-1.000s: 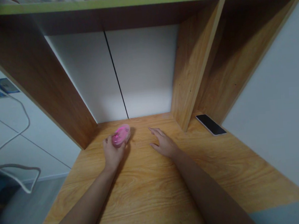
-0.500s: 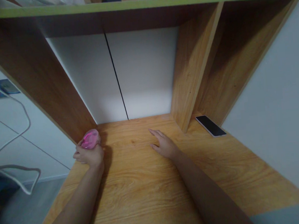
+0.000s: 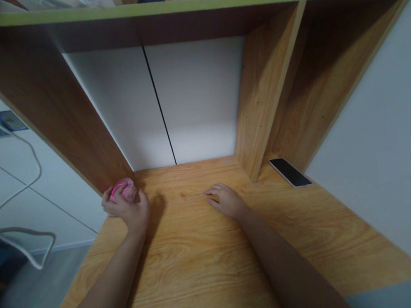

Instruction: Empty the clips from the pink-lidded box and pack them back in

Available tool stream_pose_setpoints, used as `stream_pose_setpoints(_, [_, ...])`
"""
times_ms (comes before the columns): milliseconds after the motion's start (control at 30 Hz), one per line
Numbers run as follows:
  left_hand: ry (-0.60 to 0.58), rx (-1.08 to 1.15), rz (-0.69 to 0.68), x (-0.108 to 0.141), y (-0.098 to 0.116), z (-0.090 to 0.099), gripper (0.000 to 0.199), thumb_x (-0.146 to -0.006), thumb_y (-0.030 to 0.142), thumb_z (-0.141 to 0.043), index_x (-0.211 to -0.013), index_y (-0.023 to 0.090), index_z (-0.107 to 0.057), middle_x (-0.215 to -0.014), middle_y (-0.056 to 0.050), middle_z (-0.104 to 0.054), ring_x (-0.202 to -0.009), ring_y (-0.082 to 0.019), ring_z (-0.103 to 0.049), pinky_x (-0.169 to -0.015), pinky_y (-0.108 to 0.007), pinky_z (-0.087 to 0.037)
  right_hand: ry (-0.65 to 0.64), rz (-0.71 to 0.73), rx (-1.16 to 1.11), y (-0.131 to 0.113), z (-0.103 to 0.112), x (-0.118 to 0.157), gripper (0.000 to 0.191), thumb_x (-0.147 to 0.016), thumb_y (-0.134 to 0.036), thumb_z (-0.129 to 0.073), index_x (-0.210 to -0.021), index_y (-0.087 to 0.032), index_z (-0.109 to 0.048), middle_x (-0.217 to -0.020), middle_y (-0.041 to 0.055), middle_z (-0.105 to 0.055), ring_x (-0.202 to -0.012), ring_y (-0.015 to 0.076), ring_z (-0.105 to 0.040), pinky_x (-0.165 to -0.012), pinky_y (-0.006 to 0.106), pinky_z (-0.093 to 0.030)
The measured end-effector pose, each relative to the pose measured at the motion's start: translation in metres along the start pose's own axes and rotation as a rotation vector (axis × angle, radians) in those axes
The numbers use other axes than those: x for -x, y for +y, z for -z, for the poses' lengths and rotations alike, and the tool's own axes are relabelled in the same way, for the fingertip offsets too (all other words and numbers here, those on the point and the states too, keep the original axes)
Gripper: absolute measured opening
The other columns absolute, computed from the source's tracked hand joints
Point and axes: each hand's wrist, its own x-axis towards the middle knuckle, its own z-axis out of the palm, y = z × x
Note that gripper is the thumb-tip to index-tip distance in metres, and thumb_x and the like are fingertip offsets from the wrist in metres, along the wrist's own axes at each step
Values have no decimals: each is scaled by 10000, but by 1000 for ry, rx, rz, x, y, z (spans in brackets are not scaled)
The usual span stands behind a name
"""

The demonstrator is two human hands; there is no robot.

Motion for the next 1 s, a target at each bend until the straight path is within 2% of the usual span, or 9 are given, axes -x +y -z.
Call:
stream_pose_setpoints(67, [-99,44,-120,3,4,1,386,-800,277,-677,-1171,188,-614,-1379,-151,-441,-1346,-349,-398,-1132,-540,-292,-1,2,7,0,1,0,245,-904,-249,-645,-1135,-247,-726,-1091,73,-733,-1064,248,-651,-970,437,-525])
stream_pose_setpoints(133, [-264,109,-204,8,5,-1,262,-827,262,-638,-1078,191,-639,-1222,-130,-547,-1231,-321,-501,-1073,-510,-369,1,1,9,1,2,1,233,-898,-251,-652,-1116,-246,-733,-1079,77,-735,-1056,252,-650,-962,441,-522])
stream_pose_setpoints(167, [-376,145,-246,12,4,-4,198,-845,247,-606,-1033,195,-642,-1103,-108,-588,-1133,-296,-556,-1019,-476,-418,3,0,9,2,2,1,228,-897,-251,-653,-1109,-245,-736,-1073,78,-735,-1052,252,-649,-958,441,-521])
stream_pose_setpoints(200, [-543,186,-320,16,4,-6,147,-862,237,-577,-989,201,-639,-1004,-90,-615,-1038,-272,-591,-952,-431,-460,2,0,8,2,3,1,223,-894,-249,-655,-1102,-244,-738,-1065,79,-735,-1046,252,-648,-953,441,-520])
stream_pose_setpoints(267, [-803,229,-442,24,5,-11,86,-875,232,-558,-886,212,-641,-886,-71,-629,-908,-245,-614,-848,-378,-491,-6,3,11,2,3,1,218,-888,-242,-658,-1090,-243,-740,-1056,79,-732,-1039,252,-643,-949,442,-518])
stream_pose_setpoints(300, [-906,232,-509,28,6,-12,89,-872,218,-554,-861,215,-642,-853,-66,-631,-869,-238,-614,-818,-366,-493,-10,5,15,1,4,1,216,-885,-236,-659,-1085,-241,-741,-1058,79,-728,-1041,254,-640,-953,444,-516])
stream_pose_setpoints(333, [-945,225,-549,31,7,-13,86,-862,205,-557,-859,215,-643,-849,-68,-634,-857,-238,-612,-803,-365,-493,-14,7,20,0,4,1,214,-882,-231,-660,-1080,-239,-741,-1062,81,-723,-1046,255,-636,-958,447,-514])
stream_pose_setpoints(500, [-943,205,-564,36,10,-12,112,-859,190,-554,-908,213,-652,-906,-83,-644,-900,-244,-621,-825,-376,-499,-22,3,5,-5,7,1,181,-874,-219,-663,-1031,-240,-752,-1056,84,-709,-1042,255,-635,-957,447,-516])
stream_pose_setpoints(1000, [-940,235,-541,35,8,-12,120,-866,195,-558,-911,215,-667,-898,-79,-645,-906,-244,-628,-843,-384,-507,-33,18,38,-3,7,1,128,-884,-228,-659,-972,-246,-750,-1039,71,-699,-1022,248,-630,-946,440,-525])
